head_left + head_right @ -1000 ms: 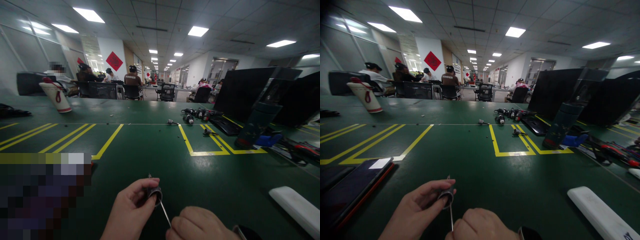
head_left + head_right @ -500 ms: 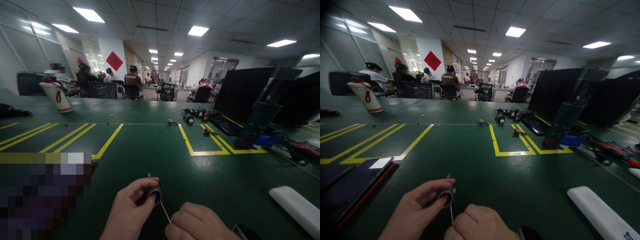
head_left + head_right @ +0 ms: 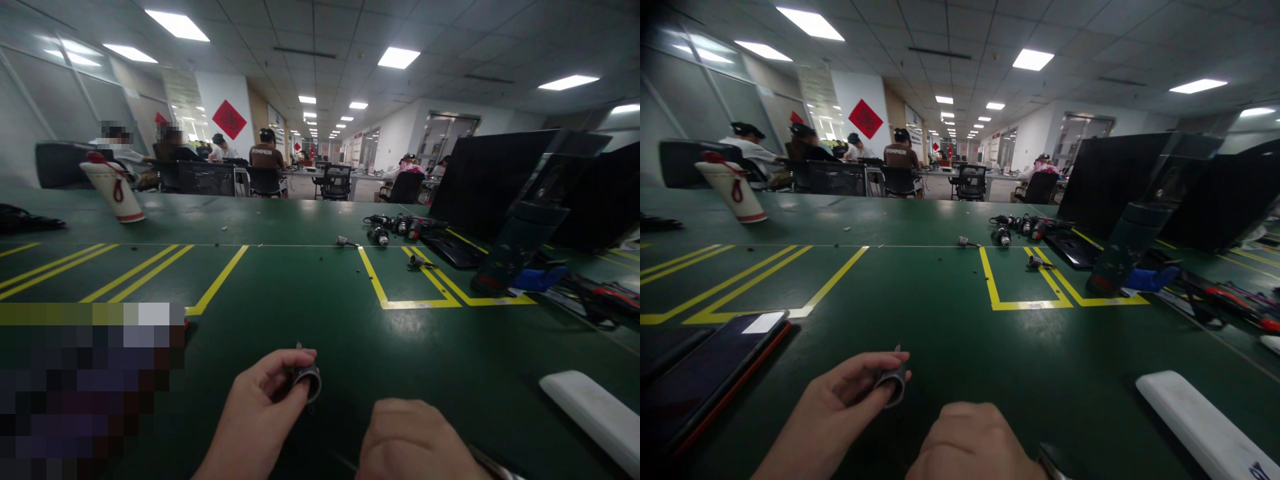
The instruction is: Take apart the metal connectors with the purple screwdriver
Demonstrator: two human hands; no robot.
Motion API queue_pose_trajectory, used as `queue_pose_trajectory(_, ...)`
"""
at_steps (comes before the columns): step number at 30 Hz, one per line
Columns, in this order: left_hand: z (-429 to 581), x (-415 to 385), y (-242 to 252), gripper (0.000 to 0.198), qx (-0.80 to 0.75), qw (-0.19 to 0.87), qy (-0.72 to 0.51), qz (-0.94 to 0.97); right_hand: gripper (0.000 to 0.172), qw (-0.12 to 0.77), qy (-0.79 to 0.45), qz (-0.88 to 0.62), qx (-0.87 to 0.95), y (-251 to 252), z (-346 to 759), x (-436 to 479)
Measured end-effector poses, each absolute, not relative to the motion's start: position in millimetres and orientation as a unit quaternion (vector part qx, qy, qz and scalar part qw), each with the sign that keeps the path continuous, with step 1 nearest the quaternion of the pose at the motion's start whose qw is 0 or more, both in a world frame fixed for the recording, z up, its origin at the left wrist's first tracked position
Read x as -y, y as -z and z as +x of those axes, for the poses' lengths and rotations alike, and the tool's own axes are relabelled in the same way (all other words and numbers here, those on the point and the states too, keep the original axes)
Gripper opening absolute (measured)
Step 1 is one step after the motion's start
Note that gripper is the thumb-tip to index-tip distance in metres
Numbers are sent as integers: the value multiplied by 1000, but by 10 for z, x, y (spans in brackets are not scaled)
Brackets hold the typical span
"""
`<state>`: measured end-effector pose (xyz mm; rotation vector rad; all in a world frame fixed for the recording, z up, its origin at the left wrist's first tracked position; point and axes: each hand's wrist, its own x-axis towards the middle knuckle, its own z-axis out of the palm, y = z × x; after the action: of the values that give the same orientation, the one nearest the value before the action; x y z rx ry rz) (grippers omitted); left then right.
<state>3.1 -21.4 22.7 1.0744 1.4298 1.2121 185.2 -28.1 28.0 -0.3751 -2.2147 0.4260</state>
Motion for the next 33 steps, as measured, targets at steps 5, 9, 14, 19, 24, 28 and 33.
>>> queue_pose_trajectory(5,28,235,-316,26,-592,478,-491,424,49,355,-322,-211,852,-342,1851,295)
queue_pose_trajectory(9,18,238,-290,27,-587,487,-489,423,46,340,-348,-225,844,-294,1825,286)
queue_pose_trajectory(14,7,234,-277,27,-586,495,-482,423,49,330,-366,-217,843,-245,1807,281)
queue_pose_trajectory(19,30,244,-300,26,-588,491,-488,419,52,280,-362,-195,867,-256,1794,269)
queue_pose_trajectory(24,57,251,-363,27,-587,500,-490,405,53,291,-298,-218,883,-274,1782,271)
queue_pose_trajectory(28,56,249,-370,28,-587,506,-483,408,57,330,-247,-178,893,-209,1748,250)
queue_pose_trajectory(33,37,254,-346,26,-578,507,-484,418,53,400,-238,-154,871,-231,1788,243)
